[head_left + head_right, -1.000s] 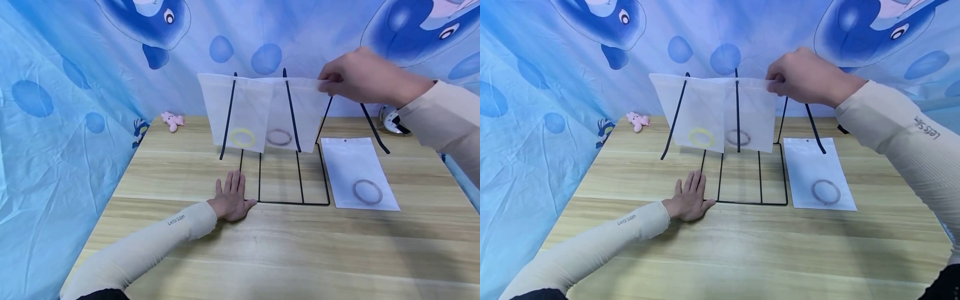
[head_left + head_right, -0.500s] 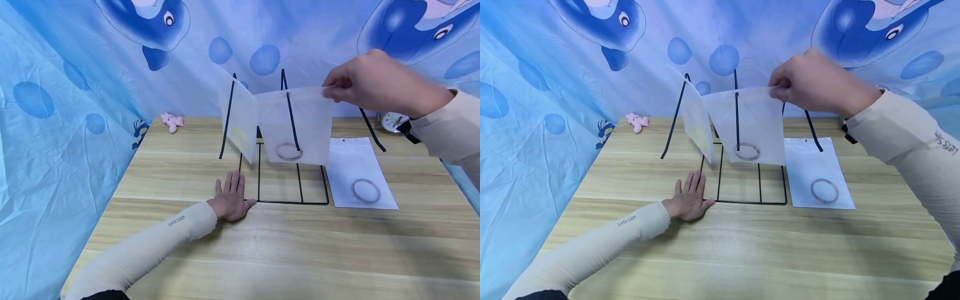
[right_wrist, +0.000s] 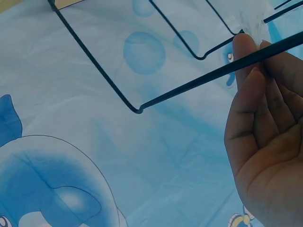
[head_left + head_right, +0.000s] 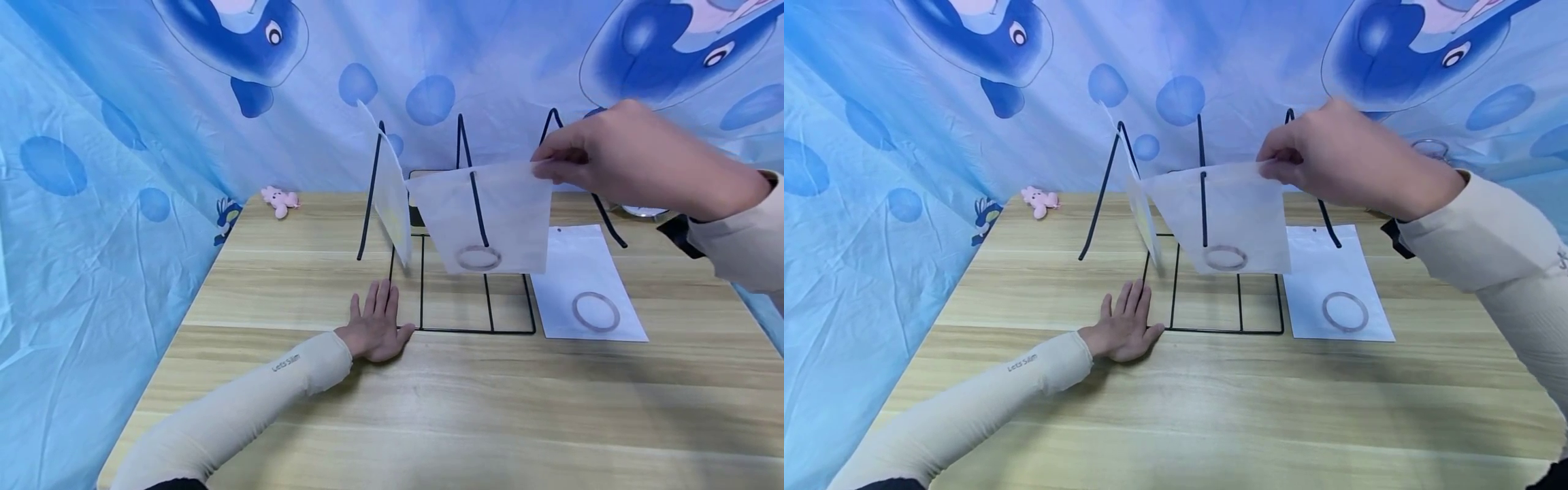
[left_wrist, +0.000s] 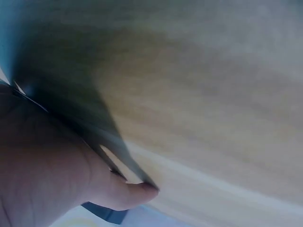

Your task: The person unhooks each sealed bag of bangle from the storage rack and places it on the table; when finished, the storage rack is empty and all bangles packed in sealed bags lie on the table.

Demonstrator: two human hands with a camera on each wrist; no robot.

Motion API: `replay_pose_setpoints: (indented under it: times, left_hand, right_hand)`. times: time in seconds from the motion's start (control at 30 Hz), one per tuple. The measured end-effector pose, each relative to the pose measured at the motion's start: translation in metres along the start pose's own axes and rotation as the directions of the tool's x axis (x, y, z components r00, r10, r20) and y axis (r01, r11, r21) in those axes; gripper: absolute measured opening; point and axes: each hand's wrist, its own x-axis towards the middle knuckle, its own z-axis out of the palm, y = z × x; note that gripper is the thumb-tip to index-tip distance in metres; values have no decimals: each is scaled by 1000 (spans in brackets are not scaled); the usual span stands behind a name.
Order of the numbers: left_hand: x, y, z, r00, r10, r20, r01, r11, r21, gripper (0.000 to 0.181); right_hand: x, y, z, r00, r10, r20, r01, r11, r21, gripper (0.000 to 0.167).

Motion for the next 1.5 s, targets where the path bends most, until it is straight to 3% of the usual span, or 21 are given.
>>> replay_pose_setpoints:
  times: [0.23, 0.57, 0.67, 0.87, 1.17, 1.3, 1.5]
  left_hand:
    - [-3, 0, -4, 999, 35, 11, -35, 999, -39, 82]
    - [-6, 0, -8, 999, 43, -15, -44, 999, -30, 81]
    - [-3, -1, -4, 999, 34, 5, -34, 999, -25, 82]
    - [4, -4, 1, 999, 28, 15, -28, 1000, -12, 82]
    - [-4, 1, -7, 999, 42, 1, -42, 999, -14, 82]
    - [0, -1, -5, 999, 33, 27, -33, 999, -16, 83]
    - [9, -3, 1, 999, 19, 39, -19, 1000, -5, 84]
  right_hand:
    - [-15, -3, -1, 996, -69, -54, 68, 998, -10, 10]
    - [-31, -14, -1, 995, -64, -72, 62, 998, -23, 11]
    - [-35, -17, 0, 995, -62, -75, 61, 998, -11, 13]
    - [-44, -16, 4, 978, -161, -136, 158, 987, -33, 18]
    - [-70, 3, 21, 990, -69, -120, 62, 996, -60, 25]
    - [-80, -2, 19, 988, -86, -128, 82, 996, -40, 31]
    - [-92, -12, 11, 972, -108, -209, 106, 994, -24, 27]
